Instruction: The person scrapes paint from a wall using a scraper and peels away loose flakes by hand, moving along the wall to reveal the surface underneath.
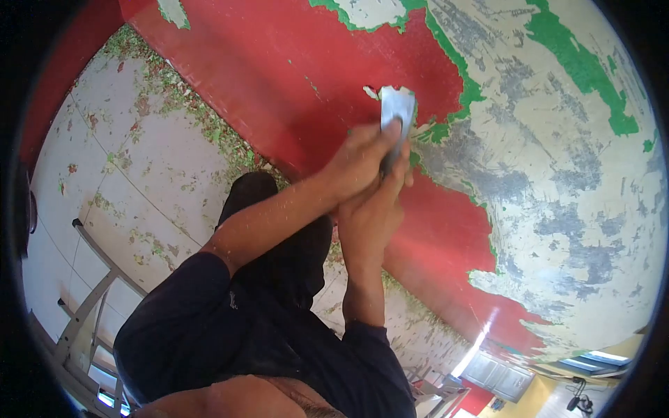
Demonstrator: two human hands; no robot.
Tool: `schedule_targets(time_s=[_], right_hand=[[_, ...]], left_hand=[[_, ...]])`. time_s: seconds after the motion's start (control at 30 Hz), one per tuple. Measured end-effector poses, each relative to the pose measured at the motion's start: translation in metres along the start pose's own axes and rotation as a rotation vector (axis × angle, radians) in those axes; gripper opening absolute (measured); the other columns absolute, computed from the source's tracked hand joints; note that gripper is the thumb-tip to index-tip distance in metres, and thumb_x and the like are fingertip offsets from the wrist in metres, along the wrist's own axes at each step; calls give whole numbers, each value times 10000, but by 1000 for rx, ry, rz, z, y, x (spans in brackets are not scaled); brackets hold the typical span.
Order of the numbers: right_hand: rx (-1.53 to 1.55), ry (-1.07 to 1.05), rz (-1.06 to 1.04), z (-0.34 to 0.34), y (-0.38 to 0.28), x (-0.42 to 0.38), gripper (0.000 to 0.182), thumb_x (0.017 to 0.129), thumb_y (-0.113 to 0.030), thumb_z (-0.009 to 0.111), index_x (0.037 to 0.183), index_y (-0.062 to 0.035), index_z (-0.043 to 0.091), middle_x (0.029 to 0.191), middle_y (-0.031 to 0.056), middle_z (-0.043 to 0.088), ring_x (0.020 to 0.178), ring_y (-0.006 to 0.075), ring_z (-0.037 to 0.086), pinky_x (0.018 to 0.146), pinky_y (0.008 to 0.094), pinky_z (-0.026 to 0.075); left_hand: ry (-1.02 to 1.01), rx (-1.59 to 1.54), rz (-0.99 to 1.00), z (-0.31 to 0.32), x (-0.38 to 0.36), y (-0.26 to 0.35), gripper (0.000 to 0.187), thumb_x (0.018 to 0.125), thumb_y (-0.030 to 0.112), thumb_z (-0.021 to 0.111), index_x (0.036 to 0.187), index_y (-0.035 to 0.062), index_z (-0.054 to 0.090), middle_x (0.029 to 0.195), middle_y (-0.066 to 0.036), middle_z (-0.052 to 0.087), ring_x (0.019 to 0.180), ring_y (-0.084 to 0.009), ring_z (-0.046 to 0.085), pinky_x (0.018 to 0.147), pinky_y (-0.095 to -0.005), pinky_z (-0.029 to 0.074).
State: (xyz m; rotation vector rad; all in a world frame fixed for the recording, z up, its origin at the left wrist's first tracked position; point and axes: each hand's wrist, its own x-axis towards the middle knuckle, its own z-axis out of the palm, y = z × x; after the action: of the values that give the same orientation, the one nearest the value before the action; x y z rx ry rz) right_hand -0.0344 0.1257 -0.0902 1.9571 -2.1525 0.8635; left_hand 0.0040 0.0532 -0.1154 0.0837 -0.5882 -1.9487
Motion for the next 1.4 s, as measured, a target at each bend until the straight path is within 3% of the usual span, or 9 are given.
schedule_targets(time_s=[0.1,0.17,0.27,0.4,0.6,0.77,1.03,1.23,1.4], right_hand=[[-71,-98,73,1,-8,10,561,876,-100,509,1396,-40,306,1040,295,595,843,475,605,636,495,504],[-72,-64,-70,5,-11,12,543,882,-105,503,1389,-37,321,1035,290,601,814,474,609,619,485,507],[24,-22,56,4,2,-8,511,892,-110,491,1378,-47,348,1006,281,613,804,458,617,611,478,508],[-223,-67,34,-18,-1,-4,355,912,-128,523,1256,-40,506,886,230,642,757,409,644,593,458,505],[-414,-37,-181,-79,3,20,219,894,-78,584,1100,-24,633,873,202,660,771,366,668,598,389,509],[-585,-175,-430,-86,-10,48,81,869,-135,634,858,-84,572,683,116,579,584,311,616,454,387,467],[-741,-303,-419,-101,-24,70,121,895,-188,606,911,-69,616,751,174,626,614,359,613,494,435,453],[-798,-229,-496,-99,-27,72,98,890,-187,584,847,-102,559,701,111,622,566,319,624,458,416,474],[-798,-388,-478,-94,-34,71,133,893,-175,606,974,-78,646,738,160,640,614,343,629,505,417,468]], left_hand=[[68,-15,92,-5,15,26,450,984,456,425,837,44,532,655,-48,559,599,-185,621,570,-287,490],[99,-20,-37,-4,0,18,458,989,450,412,838,36,535,664,-40,555,597,-171,610,571,-287,497],[89,-37,-60,-3,-5,8,454,995,445,399,840,38,525,654,-41,551,605,-173,608,581,-295,504],[3,-241,-91,4,-8,0,458,980,489,397,838,66,504,620,-49,535,648,-212,608,640,-347,504],[-302,-662,-38,39,12,-31,491,941,582,352,845,125,507,625,-38,502,791,-253,599,765,-396,469],[-296,-919,62,30,19,-38,463,920,598,343,844,172,505,685,-16,525,916,-247,579,839,-389,457],[-231,-988,108,46,27,-27,409,919,572,382,849,188,503,763,20,539,961,-236,565,893,-407,446],[-239,-1040,153,49,23,-31,414,904,576,409,864,175,506,792,10,533,951,-219,561,903,-399,457],[-164,-1086,157,27,17,-28,435,915,567,406,920,144,507,919,-40,587,966,-218,575,865,-381,480]])
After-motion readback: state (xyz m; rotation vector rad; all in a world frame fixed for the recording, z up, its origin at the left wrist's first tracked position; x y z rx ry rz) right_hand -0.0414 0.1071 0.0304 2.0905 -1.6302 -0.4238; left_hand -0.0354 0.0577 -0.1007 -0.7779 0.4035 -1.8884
